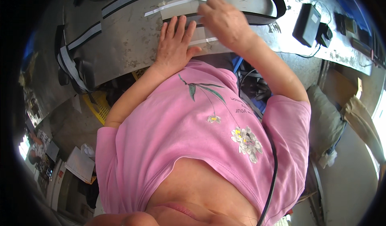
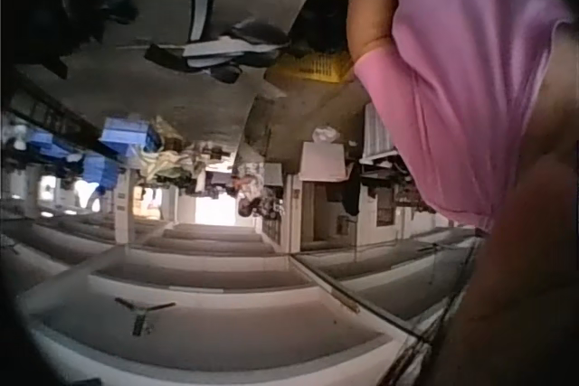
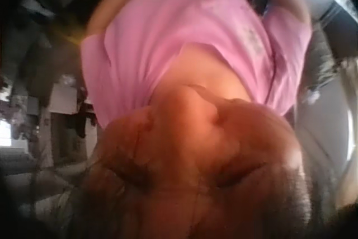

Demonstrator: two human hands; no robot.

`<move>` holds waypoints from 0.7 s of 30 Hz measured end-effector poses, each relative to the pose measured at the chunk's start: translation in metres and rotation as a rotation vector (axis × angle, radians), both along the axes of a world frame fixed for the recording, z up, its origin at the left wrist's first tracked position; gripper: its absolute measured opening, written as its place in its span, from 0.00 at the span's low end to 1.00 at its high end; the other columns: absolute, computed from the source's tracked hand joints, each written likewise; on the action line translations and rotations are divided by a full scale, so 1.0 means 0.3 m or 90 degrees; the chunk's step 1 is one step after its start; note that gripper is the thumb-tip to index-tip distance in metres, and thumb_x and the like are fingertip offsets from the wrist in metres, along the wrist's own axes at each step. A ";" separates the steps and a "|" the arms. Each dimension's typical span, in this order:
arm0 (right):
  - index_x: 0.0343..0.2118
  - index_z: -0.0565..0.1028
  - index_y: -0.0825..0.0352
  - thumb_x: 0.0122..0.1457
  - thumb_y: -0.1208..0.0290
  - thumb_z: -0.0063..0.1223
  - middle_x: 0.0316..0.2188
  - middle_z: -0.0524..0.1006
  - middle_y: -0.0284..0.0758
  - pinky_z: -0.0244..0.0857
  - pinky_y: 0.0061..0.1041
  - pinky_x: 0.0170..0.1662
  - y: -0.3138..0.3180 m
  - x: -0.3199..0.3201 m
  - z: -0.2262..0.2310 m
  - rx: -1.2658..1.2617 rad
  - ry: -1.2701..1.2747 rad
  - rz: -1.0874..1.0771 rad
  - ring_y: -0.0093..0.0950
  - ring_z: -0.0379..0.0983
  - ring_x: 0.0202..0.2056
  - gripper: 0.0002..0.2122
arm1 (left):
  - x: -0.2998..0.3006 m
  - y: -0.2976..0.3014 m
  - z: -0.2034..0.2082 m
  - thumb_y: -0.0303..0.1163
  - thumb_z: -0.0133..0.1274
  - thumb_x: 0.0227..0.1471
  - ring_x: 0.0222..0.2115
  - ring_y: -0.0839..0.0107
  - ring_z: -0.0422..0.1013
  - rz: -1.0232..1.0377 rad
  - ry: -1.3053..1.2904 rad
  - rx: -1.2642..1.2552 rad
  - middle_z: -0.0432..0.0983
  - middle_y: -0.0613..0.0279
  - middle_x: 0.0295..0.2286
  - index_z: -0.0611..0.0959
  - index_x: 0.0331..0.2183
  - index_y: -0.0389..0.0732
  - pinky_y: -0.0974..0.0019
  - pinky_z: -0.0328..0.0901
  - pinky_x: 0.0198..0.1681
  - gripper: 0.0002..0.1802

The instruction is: The recorder is applying white adhesive strips to black fabric straps on a workbench in a factory setting.

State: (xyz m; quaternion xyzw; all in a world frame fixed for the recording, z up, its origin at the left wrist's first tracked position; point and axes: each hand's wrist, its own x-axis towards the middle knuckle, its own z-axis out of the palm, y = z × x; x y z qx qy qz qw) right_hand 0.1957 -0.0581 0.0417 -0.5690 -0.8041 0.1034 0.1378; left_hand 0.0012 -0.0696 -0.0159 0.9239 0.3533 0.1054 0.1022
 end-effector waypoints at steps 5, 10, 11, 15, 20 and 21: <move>0.30 0.72 0.68 0.52 0.66 0.49 0.24 0.76 0.41 0.68 0.32 0.33 0.028 -0.015 -0.098 -0.214 0.200 -0.164 0.36 0.75 0.28 0.09 | 0.004 -0.002 0.006 0.54 0.46 0.49 0.55 0.49 0.50 0.002 0.004 -0.005 0.55 0.48 0.54 0.65 0.54 0.42 0.46 0.46 0.57 0.35; 0.31 0.74 0.68 0.50 0.61 0.50 0.18 0.76 0.39 0.69 0.31 0.33 0.054 -0.014 -0.134 -0.262 0.197 -0.273 0.36 0.75 0.23 0.14 | 0.004 -0.006 0.004 0.53 0.47 0.49 0.56 0.49 0.48 -0.002 -0.025 -0.016 0.54 0.47 0.54 0.66 0.53 0.42 0.46 0.45 0.57 0.35; 0.31 0.75 0.68 0.50 0.61 0.50 0.17 0.76 0.38 0.69 0.31 0.32 0.052 -0.016 -0.142 -0.221 0.172 -0.263 0.35 0.75 0.23 0.14 | 0.005 -0.006 0.004 0.53 0.47 0.49 0.56 0.49 0.48 -0.004 -0.029 -0.017 0.54 0.47 0.54 0.66 0.53 0.42 0.46 0.45 0.57 0.35; 0.30 0.75 0.68 0.50 0.61 0.49 0.17 0.76 0.38 0.69 0.30 0.32 0.066 -0.021 -0.118 -0.301 0.182 -0.294 0.34 0.75 0.22 0.13 | 0.002 -0.004 0.002 0.52 0.46 0.50 0.56 0.49 0.48 0.002 -0.026 -0.024 0.54 0.48 0.54 0.66 0.53 0.41 0.46 0.45 0.57 0.34; 0.29 0.75 0.68 0.50 0.61 0.48 0.15 0.76 0.34 0.69 0.25 0.30 0.070 -0.020 -0.095 -0.333 0.214 -0.284 0.27 0.75 0.19 0.14 | -0.001 0.011 0.006 0.52 0.46 0.50 0.56 0.52 0.50 0.011 -0.039 -0.022 0.56 0.50 0.53 0.66 0.52 0.39 0.48 0.47 0.57 0.34; 0.29 0.75 0.68 0.50 0.61 0.48 0.15 0.76 0.34 0.69 0.25 0.30 0.070 -0.021 -0.094 -0.334 0.214 -0.284 0.27 0.75 0.19 0.14 | -0.003 0.016 0.005 0.52 0.48 0.48 0.55 0.52 0.51 0.009 -0.042 -0.018 0.57 0.49 0.53 0.67 0.51 0.37 0.49 0.47 0.57 0.35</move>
